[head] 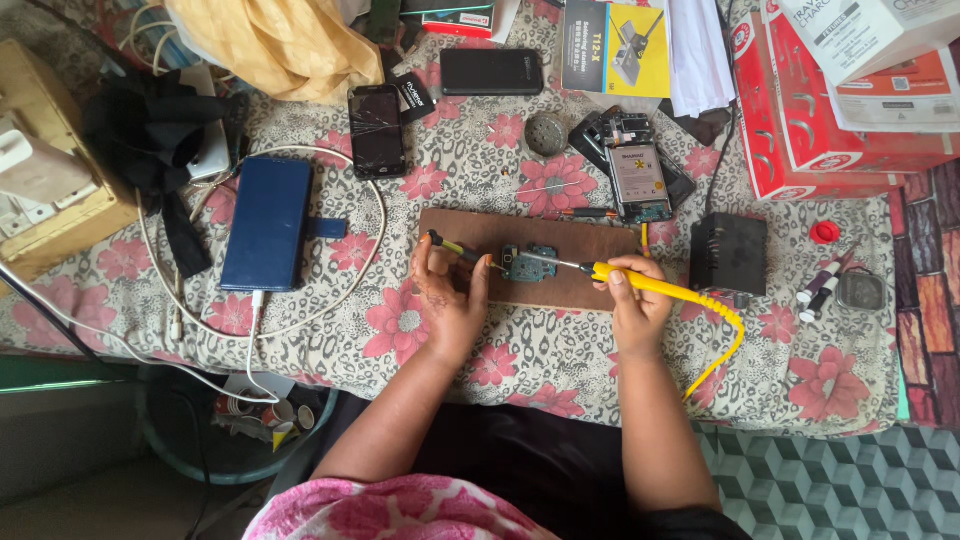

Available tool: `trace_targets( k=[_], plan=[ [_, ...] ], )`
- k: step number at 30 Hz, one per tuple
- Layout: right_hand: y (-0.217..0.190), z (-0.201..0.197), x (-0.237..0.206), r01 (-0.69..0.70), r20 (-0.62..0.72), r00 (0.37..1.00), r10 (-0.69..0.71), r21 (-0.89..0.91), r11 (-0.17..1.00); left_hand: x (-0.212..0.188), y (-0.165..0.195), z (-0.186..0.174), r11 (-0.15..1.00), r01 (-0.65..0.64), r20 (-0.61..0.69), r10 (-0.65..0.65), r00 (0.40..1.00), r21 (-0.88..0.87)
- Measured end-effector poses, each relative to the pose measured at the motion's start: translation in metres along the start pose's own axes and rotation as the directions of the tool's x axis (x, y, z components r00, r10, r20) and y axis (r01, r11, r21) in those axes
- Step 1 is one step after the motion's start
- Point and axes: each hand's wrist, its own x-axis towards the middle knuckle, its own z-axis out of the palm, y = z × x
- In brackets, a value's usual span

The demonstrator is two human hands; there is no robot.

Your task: The person pries open the back of a smartphone on a work mat, works around the battery and internal components, then lifts out the motherboard and solders components on it with a soldering iron while holding the board steady.

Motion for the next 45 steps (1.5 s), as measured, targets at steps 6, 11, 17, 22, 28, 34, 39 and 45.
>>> trace_targets(
  k=[6,11,17,22,28,34,39,45],
  plan=[
    [-0.0026,0.0001,-0.002,-0.034,0.007,0.999,0.035,-0.072,0.997,-0.0011,0.0004,-0.0008,0.999,0.031,0.012,-0.031,0.999,-0.008],
    [-0.002,0.0004,-0.0018,-0.037,0.01,0.999,0.038,-0.096,0.995,-0.0026,-0.0013,0.0001,0.999,0.048,0.011,-0.048,0.999,-0.015],
    [-0.0016,0.0001,-0.0025,-0.042,0.011,0.999,0.043,-0.101,0.994,-0.0025,-0.0015,0.0009,0.997,0.063,0.001,-0.063,0.998,-0.033],
    [0.0003,0.0006,-0.0022,-0.04,0.003,0.999,0.041,-0.087,0.995,-0.0019,-0.0006,-0.0007,0.998,0.007,-0.013,-0.006,1.0,0.057],
    [0.0012,0.0005,-0.0019,-0.024,0.01,1.0,0.025,-0.108,0.994,-0.0022,-0.0015,-0.0004,0.998,-0.002,-0.008,0.003,1.0,0.056],
    [0.0005,0.0007,-0.0034,-0.031,0.01,0.999,0.033,-0.126,0.992,-0.0025,-0.002,0.0005,1.0,0.022,-0.007,-0.022,1.0,0.013],
    [0.0018,-0.0014,-0.0042,-0.015,0.021,1.0,0.017,-0.132,0.991,-0.0012,-0.0014,-0.0001,0.998,-0.015,-0.012,0.015,1.0,0.06],
    [0.0024,-0.0014,-0.0052,-0.017,0.034,0.999,0.02,-0.099,0.995,-0.0018,-0.0015,-0.0001,1.0,0.018,0.001,-0.018,1.0,0.008]
  ],
)
